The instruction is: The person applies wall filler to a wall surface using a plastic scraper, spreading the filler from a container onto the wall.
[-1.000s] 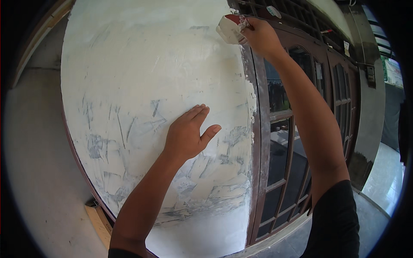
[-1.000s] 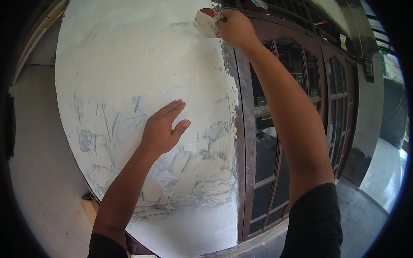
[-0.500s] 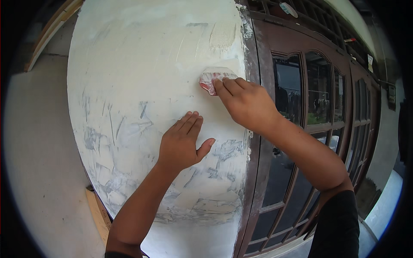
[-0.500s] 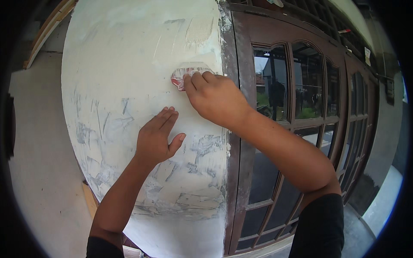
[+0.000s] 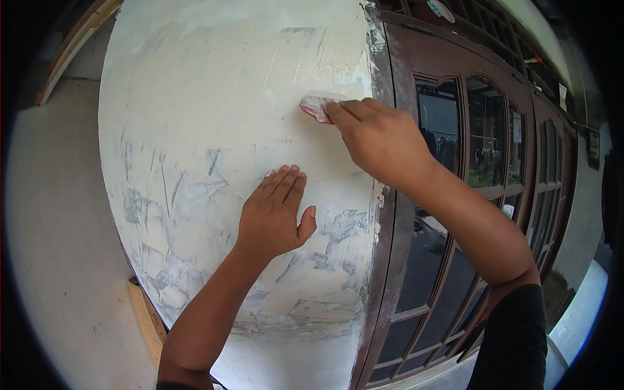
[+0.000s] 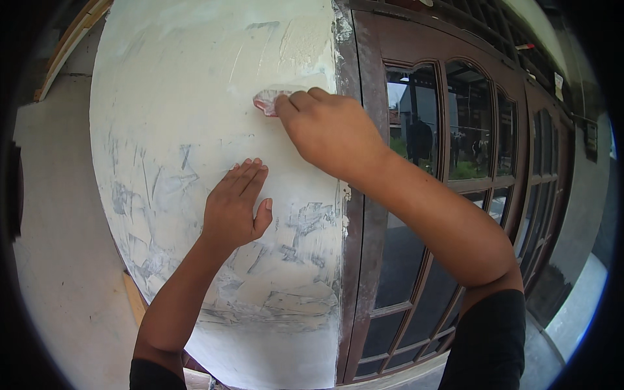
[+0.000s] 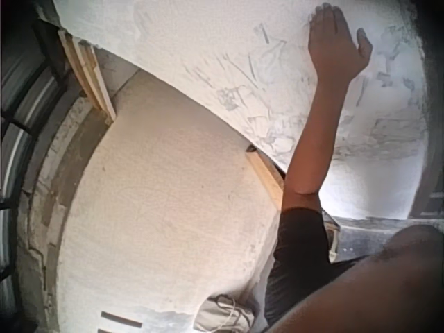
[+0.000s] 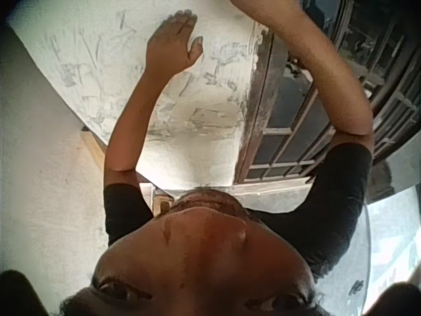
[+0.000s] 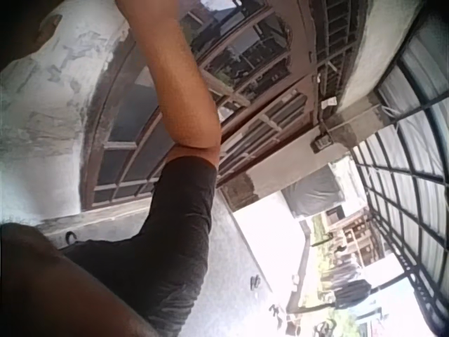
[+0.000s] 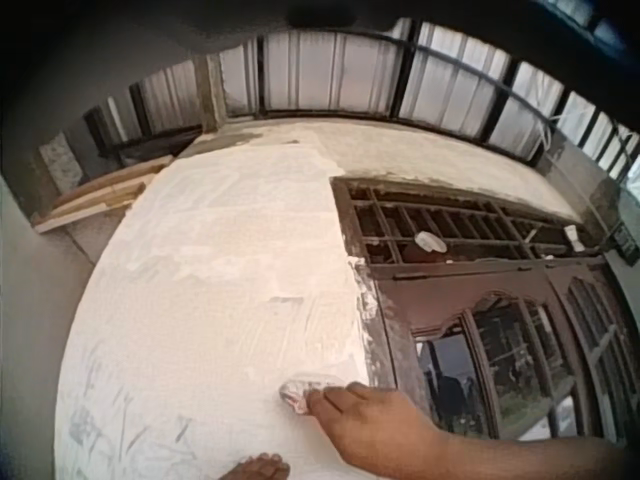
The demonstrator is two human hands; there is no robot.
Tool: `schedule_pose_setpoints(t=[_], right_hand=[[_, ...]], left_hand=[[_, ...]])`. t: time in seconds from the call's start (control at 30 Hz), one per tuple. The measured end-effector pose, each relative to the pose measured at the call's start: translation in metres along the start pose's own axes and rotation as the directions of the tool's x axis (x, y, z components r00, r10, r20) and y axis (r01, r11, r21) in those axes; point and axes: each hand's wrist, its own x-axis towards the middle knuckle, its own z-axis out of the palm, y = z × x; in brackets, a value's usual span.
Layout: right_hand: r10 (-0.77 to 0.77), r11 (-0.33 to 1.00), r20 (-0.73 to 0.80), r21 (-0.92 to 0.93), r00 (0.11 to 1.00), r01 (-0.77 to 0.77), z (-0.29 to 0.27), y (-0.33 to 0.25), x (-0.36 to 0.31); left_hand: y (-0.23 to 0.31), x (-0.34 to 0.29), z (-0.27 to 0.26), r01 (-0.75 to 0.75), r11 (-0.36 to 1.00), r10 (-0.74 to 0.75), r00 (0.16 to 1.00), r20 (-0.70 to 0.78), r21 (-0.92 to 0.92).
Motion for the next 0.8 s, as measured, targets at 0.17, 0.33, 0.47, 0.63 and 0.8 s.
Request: schedule_pose_setpoints(t=[0.17, 0.33, 0.47, 0.63, 0.8], right_hand=[[0.087, 0.977, -0.104, -0.185, 0.991, -0.105, 0.011, 0.082, 0.061], [-0.324, 0.888, 0.089, -0.316, 0.942, 0.335, 0.038, 0.010, -0.008], [-0.030, 1.000, 0.018, 0.004, 0.999, 0.030, -0.007, 0.013, 0.017], [0.081, 0.970, 0.012, -0.229, 0.997, -0.076, 0.004, 0.090, 0.048], [-0.254, 0.927, 0.116, -0.254, 0.960, 0.276, 0.017, -0.007, -0.043]], left_hand=[[0.004, 0.006, 0.007, -0.031, 0.999, 0.031, 0.999, -0.025, -0.009], [-0.001, -0.001, 0.001, 0.003, 1.000, -0.003, 1.000, -0.013, -0.005], [-0.002, -0.003, 0.005, -0.003, 1.000, 0.003, 1.000, 0.012, 0.006], [0.004, 0.002, 0.009, -0.026, 1.000, 0.026, 1.000, -0.015, 0.009], [0.000, -0.002, 0.005, -0.011, 1.000, 0.011, 1.000, -0.014, 0.030]])
